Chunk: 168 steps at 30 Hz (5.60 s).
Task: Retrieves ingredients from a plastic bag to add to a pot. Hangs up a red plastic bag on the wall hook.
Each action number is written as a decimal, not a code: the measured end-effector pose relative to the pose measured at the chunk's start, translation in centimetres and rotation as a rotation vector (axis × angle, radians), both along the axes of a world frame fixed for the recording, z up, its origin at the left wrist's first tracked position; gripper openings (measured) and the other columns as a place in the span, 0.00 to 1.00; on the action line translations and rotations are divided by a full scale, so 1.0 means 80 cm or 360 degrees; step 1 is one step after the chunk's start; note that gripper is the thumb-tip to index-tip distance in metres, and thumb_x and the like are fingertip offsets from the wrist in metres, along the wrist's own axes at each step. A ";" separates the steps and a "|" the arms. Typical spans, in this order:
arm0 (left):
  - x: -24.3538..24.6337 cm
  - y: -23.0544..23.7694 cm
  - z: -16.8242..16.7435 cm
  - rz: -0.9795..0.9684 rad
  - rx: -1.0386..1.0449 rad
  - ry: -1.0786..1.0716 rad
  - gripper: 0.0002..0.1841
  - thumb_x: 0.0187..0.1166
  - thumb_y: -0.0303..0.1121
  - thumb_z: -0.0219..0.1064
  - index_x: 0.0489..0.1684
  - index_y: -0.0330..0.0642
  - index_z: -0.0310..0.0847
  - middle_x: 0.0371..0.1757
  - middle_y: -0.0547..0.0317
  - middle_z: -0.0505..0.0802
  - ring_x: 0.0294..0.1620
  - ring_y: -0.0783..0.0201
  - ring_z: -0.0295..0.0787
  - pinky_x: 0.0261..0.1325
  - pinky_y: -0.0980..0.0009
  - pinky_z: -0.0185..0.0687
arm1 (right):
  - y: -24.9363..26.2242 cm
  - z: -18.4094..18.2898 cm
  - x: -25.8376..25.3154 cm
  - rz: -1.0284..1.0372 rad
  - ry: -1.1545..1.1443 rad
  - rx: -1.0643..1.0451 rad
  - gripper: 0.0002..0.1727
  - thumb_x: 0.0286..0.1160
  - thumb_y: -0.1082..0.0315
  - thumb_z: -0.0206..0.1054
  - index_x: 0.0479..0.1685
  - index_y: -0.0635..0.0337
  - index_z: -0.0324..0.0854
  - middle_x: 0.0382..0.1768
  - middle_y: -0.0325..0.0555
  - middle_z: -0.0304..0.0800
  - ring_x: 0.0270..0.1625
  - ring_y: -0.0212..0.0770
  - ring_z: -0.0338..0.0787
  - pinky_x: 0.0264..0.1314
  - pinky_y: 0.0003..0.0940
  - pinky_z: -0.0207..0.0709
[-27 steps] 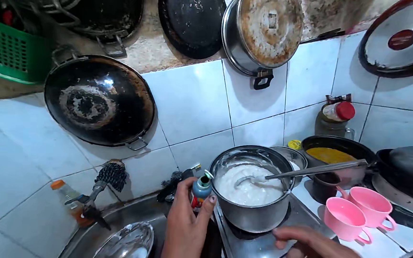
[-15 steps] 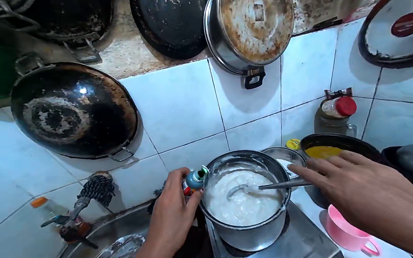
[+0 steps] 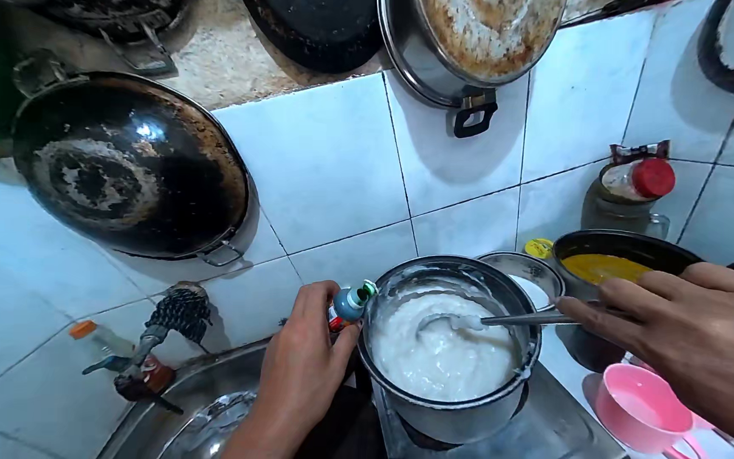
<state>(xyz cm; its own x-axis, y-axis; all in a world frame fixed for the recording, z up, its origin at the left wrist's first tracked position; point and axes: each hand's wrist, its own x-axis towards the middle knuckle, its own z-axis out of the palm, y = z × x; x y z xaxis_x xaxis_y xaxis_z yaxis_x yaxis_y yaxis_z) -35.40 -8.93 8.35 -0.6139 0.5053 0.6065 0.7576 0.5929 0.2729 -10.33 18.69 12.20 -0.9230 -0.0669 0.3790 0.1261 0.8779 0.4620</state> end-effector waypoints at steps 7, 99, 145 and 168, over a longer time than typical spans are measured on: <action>-0.001 0.006 0.003 -0.0023 0.0024 -0.0039 0.24 0.69 0.44 0.72 0.63 0.45 0.77 0.48 0.57 0.88 0.37 0.60 0.87 0.36 0.54 0.85 | -0.004 0.020 0.016 -0.0260 -0.0204 -0.0226 0.25 0.71 0.80 0.69 0.68 0.51 0.88 0.41 0.54 0.89 0.39 0.57 0.90 0.42 0.52 0.81; 0.177 -0.118 -0.103 -0.0626 0.0875 -0.1138 0.24 0.71 0.24 0.66 0.65 0.20 0.69 0.48 0.42 0.91 0.48 0.60 0.90 0.54 0.61 0.87 | -0.258 -0.077 -0.150 0.0887 -0.0717 -0.2910 0.31 0.92 0.51 0.39 0.82 0.58 0.74 0.60 0.39 0.92 0.57 0.32 0.89 0.62 0.33 0.81; 0.088 -0.473 -0.060 0.0779 0.0183 -0.0369 0.18 0.80 0.32 0.50 0.55 0.49 0.87 0.48 0.56 0.92 0.48 0.53 0.92 0.44 0.43 0.86 | -0.382 -0.139 -0.203 0.1509 -0.0386 -0.0527 0.34 0.65 0.64 0.77 0.78 0.39 0.79 0.61 0.56 0.89 0.56 0.63 0.91 0.48 0.60 0.87; 0.060 -0.440 -0.066 0.0225 0.1674 -0.0942 0.10 0.74 0.18 0.51 0.46 0.35 0.75 0.35 0.65 0.85 0.27 0.76 0.81 0.28 0.80 0.79 | -0.565 -0.027 -0.276 0.1098 -0.1185 -0.1434 0.18 0.90 0.61 0.58 0.55 0.70 0.85 0.51 0.65 0.90 0.58 0.63 0.89 0.64 0.63 0.76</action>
<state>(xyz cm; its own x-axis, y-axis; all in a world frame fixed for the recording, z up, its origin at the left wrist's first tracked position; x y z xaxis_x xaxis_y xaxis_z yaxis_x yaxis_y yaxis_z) -30.64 -44.16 3.06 -0.9447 -0.1584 0.2872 0.2994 -0.0589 0.9523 -32.40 -26.50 10.01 -0.8060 -0.5909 -0.0336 -0.4844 0.6912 -0.5362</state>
